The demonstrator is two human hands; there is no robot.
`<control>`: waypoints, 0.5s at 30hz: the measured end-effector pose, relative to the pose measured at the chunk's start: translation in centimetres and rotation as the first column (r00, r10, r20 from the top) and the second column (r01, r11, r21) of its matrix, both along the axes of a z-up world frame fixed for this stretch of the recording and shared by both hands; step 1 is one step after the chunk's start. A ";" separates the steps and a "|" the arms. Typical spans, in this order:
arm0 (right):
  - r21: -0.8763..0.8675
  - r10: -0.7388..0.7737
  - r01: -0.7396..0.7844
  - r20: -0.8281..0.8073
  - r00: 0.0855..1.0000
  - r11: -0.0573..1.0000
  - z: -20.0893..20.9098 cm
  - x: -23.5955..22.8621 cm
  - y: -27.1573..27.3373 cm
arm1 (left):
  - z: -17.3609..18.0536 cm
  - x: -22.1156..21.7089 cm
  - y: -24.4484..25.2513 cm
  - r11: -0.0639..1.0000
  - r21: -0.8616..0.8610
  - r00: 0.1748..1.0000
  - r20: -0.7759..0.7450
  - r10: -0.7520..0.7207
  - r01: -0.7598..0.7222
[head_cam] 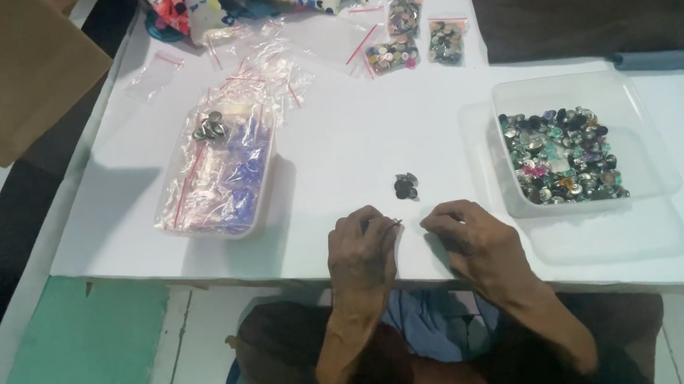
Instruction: The person picks up buttons from a large container, groups them into sets, and places them into smaller clear plastic bags.
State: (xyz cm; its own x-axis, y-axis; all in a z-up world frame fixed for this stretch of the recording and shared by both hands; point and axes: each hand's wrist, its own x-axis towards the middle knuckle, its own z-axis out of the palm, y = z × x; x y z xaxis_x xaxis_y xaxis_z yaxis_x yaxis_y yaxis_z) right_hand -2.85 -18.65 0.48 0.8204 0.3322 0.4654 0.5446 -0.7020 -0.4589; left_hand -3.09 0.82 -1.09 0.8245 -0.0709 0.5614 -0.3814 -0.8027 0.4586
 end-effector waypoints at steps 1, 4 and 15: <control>-0.004 0.007 -0.007 -0.003 1.000 1.000 -0.4 0.5 0.2 | -0.3 0.5 -0.1 1.000 -0.004 1.000 -0.003 0.007 -0.007; -0.028 -0.019 0.019 0.027 0.999 0.999 -1.5 2.2 0.8 | -1.0 2.0 0.0 1.000 -0.022 0.998 -0.063 -0.019 0.018; 0.137 -0.062 0.067 -0.042 0.997 0.988 -1.2 4.5 1.1 | -1.9 4.6 -0.4 0.951 -0.275 0.973 -0.137 -0.185 0.142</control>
